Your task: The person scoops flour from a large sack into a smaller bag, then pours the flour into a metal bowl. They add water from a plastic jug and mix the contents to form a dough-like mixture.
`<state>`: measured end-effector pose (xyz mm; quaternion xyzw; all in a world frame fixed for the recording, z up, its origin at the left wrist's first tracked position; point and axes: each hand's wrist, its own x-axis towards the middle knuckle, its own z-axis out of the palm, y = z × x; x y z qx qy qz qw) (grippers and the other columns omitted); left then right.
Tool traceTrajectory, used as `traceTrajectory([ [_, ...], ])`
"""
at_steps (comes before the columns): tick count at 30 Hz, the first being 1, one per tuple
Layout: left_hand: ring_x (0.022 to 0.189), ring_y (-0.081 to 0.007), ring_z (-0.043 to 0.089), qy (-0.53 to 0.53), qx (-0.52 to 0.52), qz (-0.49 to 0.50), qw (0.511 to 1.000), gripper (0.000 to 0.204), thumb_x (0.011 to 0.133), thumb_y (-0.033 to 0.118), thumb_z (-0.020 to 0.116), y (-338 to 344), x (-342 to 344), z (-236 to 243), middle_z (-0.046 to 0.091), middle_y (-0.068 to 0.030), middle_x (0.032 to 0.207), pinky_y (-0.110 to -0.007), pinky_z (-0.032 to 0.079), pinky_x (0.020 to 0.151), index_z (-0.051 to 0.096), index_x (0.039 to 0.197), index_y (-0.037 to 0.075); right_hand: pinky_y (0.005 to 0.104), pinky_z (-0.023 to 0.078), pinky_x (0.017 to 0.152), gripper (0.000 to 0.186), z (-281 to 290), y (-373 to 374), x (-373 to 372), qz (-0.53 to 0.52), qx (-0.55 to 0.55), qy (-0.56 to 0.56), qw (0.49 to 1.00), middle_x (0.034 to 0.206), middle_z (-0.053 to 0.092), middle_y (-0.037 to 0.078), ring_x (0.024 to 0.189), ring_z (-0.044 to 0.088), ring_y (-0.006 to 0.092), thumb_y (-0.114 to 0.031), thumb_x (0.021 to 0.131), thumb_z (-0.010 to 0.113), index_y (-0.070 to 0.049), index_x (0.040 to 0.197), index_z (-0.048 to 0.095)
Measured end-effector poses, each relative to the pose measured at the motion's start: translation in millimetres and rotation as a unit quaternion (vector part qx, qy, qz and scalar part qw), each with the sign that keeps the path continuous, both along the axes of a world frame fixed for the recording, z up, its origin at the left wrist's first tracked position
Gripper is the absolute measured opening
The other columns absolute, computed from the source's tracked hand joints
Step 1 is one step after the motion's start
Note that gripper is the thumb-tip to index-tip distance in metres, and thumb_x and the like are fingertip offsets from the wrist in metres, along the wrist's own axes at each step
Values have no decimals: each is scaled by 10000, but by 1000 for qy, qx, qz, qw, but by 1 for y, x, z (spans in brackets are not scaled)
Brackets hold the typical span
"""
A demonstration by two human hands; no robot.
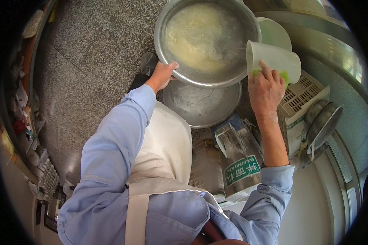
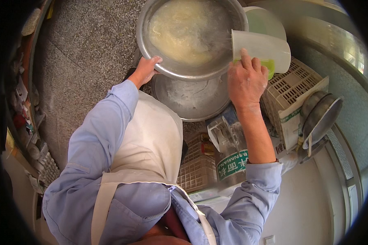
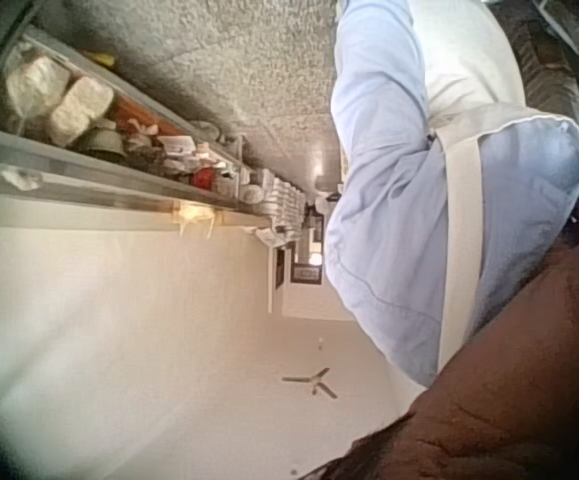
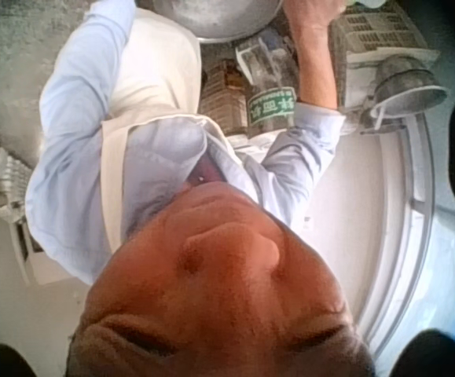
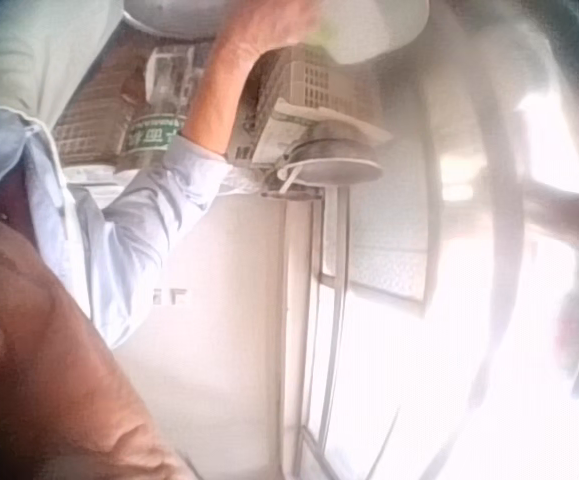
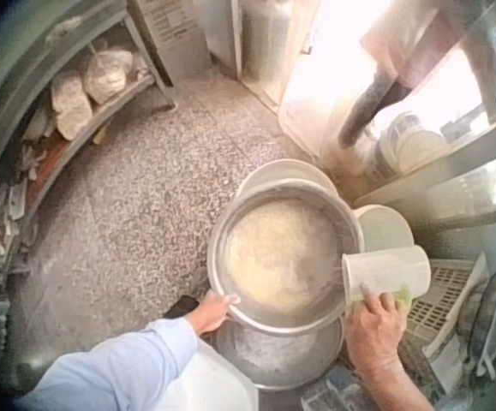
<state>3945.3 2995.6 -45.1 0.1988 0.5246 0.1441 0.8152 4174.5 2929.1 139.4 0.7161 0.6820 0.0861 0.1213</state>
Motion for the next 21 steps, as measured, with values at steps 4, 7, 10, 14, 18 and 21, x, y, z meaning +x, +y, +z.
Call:
traceTrajectory([
  [4, 860, -220, 569, 0, -1, -2, 1000, 328, 784, 80, 535, -1, 0, -6, 533, -103, 969, -415, 506, 678, 442, 1090, 7, 386, 350, 851, 186, 5, -5, 28, -43, 86, 10, 995, 1078, 582, 26, 966, 527, 215, -231, 701, 666, -66, 764, 609],
  [7, 864, -220, 563, -6, -1, -1, 1000, 323, 786, 83, 549, -2, -1, -13, 530, -98, 957, -426, 502, 681, 440, 1080, 9, 390, 369, 859, 241, 1, -10, 69, -122, 157, 72, 977, 1053, 597, 80, 1006, 515, 255, -254, 729, 661, -33, 815, 614],
  [10, 850, -221, 561, 8, -7, -2, 1000, 299, 787, 80, 559, -3, -1, -20, 525, -91, 928, -434, 504, 679, 443, 1054, 12, 380, 387, 852, 311, -23, -17, 120, -239, 192, 143, 941, 1038, 600, 118, 1019, 506, 285, -291, 750, 643, -15, 893, 623],
  [14, 844, -225, 558, 20, -12, 2, 1000, 273, 784, 59, 560, -3, -1, -25, 516, -82, 917, -434, 503, 667, 455, 1034, 22, 391, 379, 876, 376, -92, -9, 176, -302, 138, 96, 938, 1039, 597, 139, 1039, 500, 289, -337, 762, 614, -32, 982, 622],
  [18, 861, -233, 549, 29, -22, -4, 999, 275, 785, 39, 554, -2, -2, -26, 507, -83, 912, -450, 494, 723, 445, 1034, -4, 571, 228, 954, 352, -166, 0, 188, -325, 37, -12, 945, 1134, 559, 53, 1144, 433, 248, -344, 764, 596, -91, 1008, 621],
  [21, 847, -201, 534, 9, -19, 25, 999, 226, 795, 26, 533, -4, -1, -26, 492, -60, 872, -435, 487, 723, 450, 1005, 11, 583, 183, 971, 298, -207, 8, 189, -332, -28, -28, 943, 1141, 555, 9, 1176, 400, 255, -313, 779, 579, -100, 982, 626],
])
